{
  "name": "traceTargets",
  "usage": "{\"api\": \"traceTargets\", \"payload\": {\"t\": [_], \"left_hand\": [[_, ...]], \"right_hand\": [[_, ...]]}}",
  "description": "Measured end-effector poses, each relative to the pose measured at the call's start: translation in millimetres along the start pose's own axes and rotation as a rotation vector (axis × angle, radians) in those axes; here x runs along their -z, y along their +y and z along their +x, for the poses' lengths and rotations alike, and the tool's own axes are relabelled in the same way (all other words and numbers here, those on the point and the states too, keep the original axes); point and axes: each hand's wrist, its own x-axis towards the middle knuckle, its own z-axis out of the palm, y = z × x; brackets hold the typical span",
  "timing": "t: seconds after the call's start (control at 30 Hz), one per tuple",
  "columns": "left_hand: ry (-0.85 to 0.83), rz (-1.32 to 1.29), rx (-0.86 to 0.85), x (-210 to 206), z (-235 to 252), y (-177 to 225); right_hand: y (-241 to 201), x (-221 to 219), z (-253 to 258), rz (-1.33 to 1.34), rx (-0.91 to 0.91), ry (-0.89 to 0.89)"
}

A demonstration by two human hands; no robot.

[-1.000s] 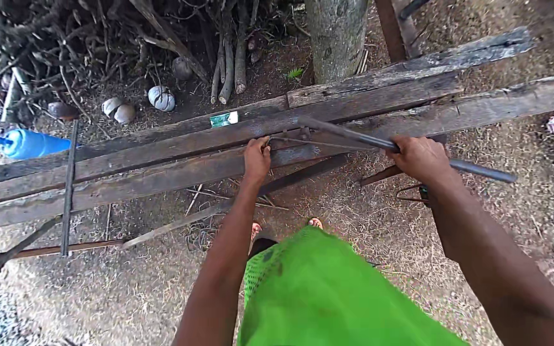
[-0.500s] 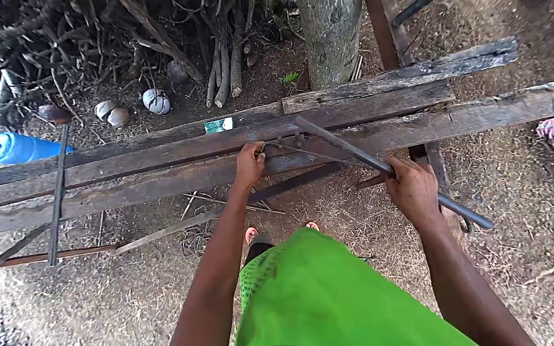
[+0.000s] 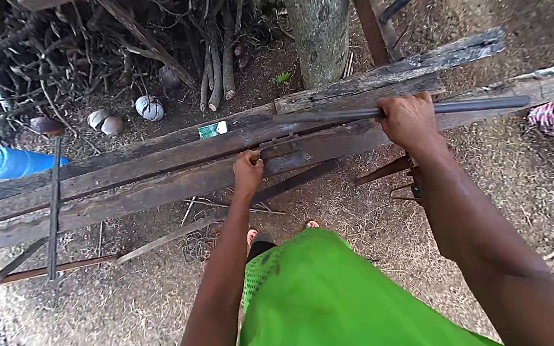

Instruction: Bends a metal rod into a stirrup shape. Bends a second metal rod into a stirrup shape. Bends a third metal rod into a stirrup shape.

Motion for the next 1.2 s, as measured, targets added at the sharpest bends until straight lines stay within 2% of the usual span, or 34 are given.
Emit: {"api": "traceTargets", "payload": {"t": [0.17,0.3,0.47,0.53,0.67,0.87,1.0,1.07,1.2], "left_hand": [[-0.003,-0.063,-0.029,-4.0,-4.8,-5.7],[-0.049,-0.057,-0.022,0.1,1.7,-8.3],[-0.017,0.069,-0.134,-5.6,-1.1,-7.3],[0.003,0.172,-0.224,-9.4,-4.2,-1.0],[0.006,0.315,-0.218,-18.3,6.5,6.1],[0.063,0.298,-0.247,-20.2,4.2,-0.8],[0.106,0.262,-0.251,-22.6,2.3,-1.7],[0.126,0.256,-0.254,-24.2,3.0,-5.4],[0.145,0.272,-0.255,-24.3,3.9,-7.8]], "right_hand": [[18.8,-44.3,-9.2,0.000,0.061,-0.012],[39.4,-35.6,-47.2,0.082,0.032,0.003],[89.9,-19.3,-80.2,0.253,-0.165,0.062],[106.2,-11.5,-89.2,0.231,-0.311,0.081],[158.9,-3.7,-107.1,0.086,-0.550,0.008],[246.1,-4.1,-146.3,-0.164,-0.541,-0.091],[291.2,-5.2,-164.4,-0.238,-0.463,-0.078],[306.1,-6.5,-167.0,-0.261,-0.421,-0.070],[317.5,-8.5,-156.9,-0.260,-0.455,-0.118]]}}
